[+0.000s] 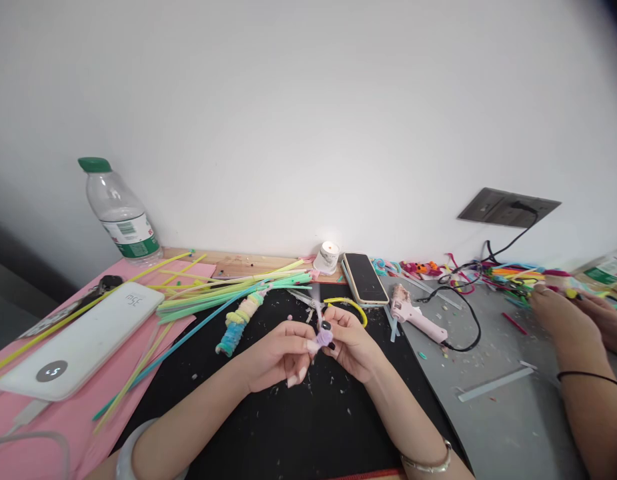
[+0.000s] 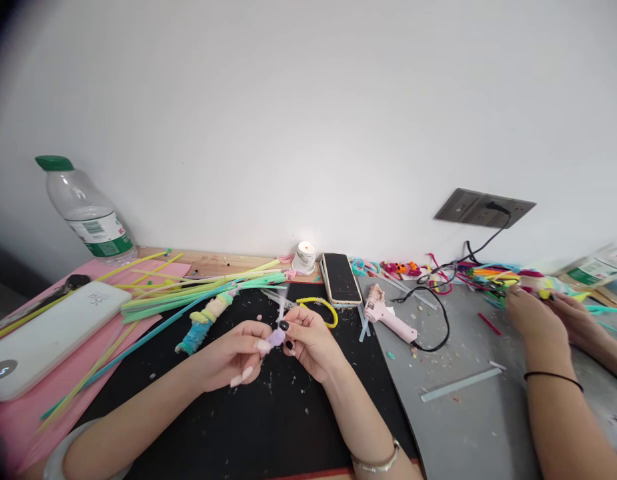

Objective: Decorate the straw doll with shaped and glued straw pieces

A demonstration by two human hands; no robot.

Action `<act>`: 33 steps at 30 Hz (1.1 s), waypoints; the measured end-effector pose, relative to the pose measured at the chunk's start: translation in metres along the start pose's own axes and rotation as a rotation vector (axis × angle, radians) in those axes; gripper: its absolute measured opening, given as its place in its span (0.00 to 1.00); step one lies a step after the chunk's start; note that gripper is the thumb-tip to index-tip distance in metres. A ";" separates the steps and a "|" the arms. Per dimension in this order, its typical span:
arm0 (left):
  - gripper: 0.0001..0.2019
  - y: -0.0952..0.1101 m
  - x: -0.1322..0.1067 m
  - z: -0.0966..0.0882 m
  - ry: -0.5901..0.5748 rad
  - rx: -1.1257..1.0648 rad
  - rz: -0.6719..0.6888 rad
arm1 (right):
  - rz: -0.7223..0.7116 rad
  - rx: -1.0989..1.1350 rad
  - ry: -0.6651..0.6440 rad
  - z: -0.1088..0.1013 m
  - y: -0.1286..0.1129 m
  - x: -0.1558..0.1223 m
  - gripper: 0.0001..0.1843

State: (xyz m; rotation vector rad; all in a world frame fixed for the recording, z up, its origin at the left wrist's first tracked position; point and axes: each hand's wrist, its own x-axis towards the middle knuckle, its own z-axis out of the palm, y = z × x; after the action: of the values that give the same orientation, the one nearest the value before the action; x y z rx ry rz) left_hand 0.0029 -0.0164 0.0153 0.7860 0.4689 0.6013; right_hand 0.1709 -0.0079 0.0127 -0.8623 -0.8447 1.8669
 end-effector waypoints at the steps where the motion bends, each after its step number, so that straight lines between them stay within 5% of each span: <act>1: 0.06 -0.001 0.000 0.000 0.006 0.053 -0.030 | 0.021 -0.014 -0.005 -0.001 0.000 0.000 0.15; 18: 0.04 -0.011 0.007 0.001 0.127 0.505 -0.054 | 0.030 -0.272 0.067 -0.004 -0.007 -0.003 0.19; 33: 0.04 -0.012 0.012 0.001 0.325 0.596 -0.010 | -0.334 -0.828 0.076 -0.002 -0.006 -0.004 0.02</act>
State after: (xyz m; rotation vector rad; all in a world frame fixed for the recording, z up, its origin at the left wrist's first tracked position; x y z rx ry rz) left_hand 0.0165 -0.0155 0.0052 1.2550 0.9761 0.5870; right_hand 0.1769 -0.0084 0.0174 -1.1752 -1.6439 1.1616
